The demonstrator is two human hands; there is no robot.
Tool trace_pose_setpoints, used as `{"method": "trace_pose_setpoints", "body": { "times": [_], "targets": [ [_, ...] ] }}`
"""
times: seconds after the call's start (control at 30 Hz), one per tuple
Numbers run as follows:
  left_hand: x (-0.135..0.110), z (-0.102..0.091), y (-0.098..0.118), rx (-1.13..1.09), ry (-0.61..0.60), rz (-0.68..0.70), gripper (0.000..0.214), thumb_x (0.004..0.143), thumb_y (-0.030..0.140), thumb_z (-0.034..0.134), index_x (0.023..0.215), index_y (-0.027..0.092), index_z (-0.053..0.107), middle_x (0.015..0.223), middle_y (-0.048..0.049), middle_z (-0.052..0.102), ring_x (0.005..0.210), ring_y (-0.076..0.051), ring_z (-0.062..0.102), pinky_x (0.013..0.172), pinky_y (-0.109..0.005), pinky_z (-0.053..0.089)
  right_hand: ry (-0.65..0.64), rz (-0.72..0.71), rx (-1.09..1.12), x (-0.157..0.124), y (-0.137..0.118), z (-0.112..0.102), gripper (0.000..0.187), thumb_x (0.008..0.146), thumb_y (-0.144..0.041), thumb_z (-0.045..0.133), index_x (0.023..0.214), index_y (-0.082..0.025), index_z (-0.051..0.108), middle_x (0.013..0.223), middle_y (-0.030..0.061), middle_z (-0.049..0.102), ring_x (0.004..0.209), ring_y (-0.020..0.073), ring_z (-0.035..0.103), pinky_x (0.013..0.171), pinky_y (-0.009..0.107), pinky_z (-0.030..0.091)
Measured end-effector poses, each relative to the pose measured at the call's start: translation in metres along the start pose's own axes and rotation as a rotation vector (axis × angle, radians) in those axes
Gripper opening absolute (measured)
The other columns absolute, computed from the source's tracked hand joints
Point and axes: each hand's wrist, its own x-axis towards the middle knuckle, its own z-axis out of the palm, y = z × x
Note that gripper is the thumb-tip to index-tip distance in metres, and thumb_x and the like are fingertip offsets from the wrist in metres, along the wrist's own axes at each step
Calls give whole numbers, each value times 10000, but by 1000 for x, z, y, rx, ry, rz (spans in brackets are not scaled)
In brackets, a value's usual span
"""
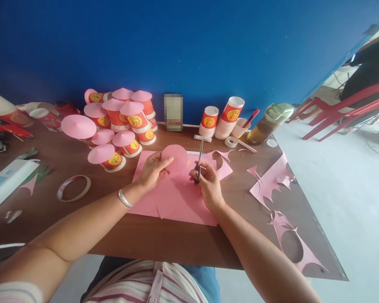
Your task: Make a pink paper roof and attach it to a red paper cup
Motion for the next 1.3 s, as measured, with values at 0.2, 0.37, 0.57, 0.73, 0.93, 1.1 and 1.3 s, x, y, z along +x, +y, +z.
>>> {"method": "trace_pose_setpoints", "body": {
  "times": [0.2, 0.37, 0.57, 0.73, 0.93, 1.1, 1.3],
  "targets": [
    [0, -2, -2, 32, -7, 22, 415, 736, 466, 827, 988, 161, 700, 942, -49, 717, 837, -190, 677, 621, -256, 552, -32, 35, 15, -2, 0, 2, 505, 717, -504, 860, 1081, -237, 633, 718, -43, 653, 634, 137, 608, 586, 264, 455],
    [-1, -2, -3, 25, -32, 45, 381, 776, 445, 807, 1031, 177, 714, 994, -43, 737, 911, -198, 688, 776, -296, 578, -39, 37, -4, -3, -3, 3, 517, 705, -486, 866, 1101, -242, 639, 765, -30, 680, 665, 142, 620, 620, 273, 473],
    [-4, 4, -2, 29, -91, 33, 385, 796, 437, 791, 1080, 191, 709, 975, -48, 750, 899, -212, 696, 814, -328, 573, -51, 25, 58, -3, -1, 6, 523, 671, -436, 889, 1097, -257, 644, 761, -43, 661, 683, 143, 628, 666, 293, 516],
    [-6, 5, 0, 47, -202, -5, 370, 795, 425, 799, 1058, 175, 728, 971, -62, 760, 879, -217, 701, 817, -333, 570, -21, 42, 90, -2, -1, 4, 524, 620, -400, 919, 1046, -261, 648, 725, -65, 617, 617, 131, 610, 603, 280, 493],
    [-5, 2, 5, 126, -262, -25, 345, 785, 447, 801, 950, 148, 756, 897, -63, 759, 819, -206, 686, 762, -312, 551, -92, -22, -2, 0, -4, 0, 507, 661, -412, 904, 1054, -252, 626, 715, -41, 652, 667, 153, 622, 592, 277, 487],
    [1, -3, 0, 20, -106, 12, 325, 770, 453, 814, 879, 156, 739, 764, -16, 706, 712, -170, 641, 691, -293, 522, -94, -51, -53, -2, -4, 0, 469, 759, -470, 836, 1100, -235, 617, 729, -33, 650, 664, 141, 587, 600, 269, 463],
    [3, -4, 0, -112, -9, 51, 321, 765, 428, 822, 968, 194, 738, 906, -31, 742, 888, -209, 696, 748, -284, 544, -156, -89, -186, -6, 2, 0, 429, 818, -531, 779, 1095, -229, 651, 805, -4, 655, 688, 134, 550, 621, 266, 440]
  ]
}}
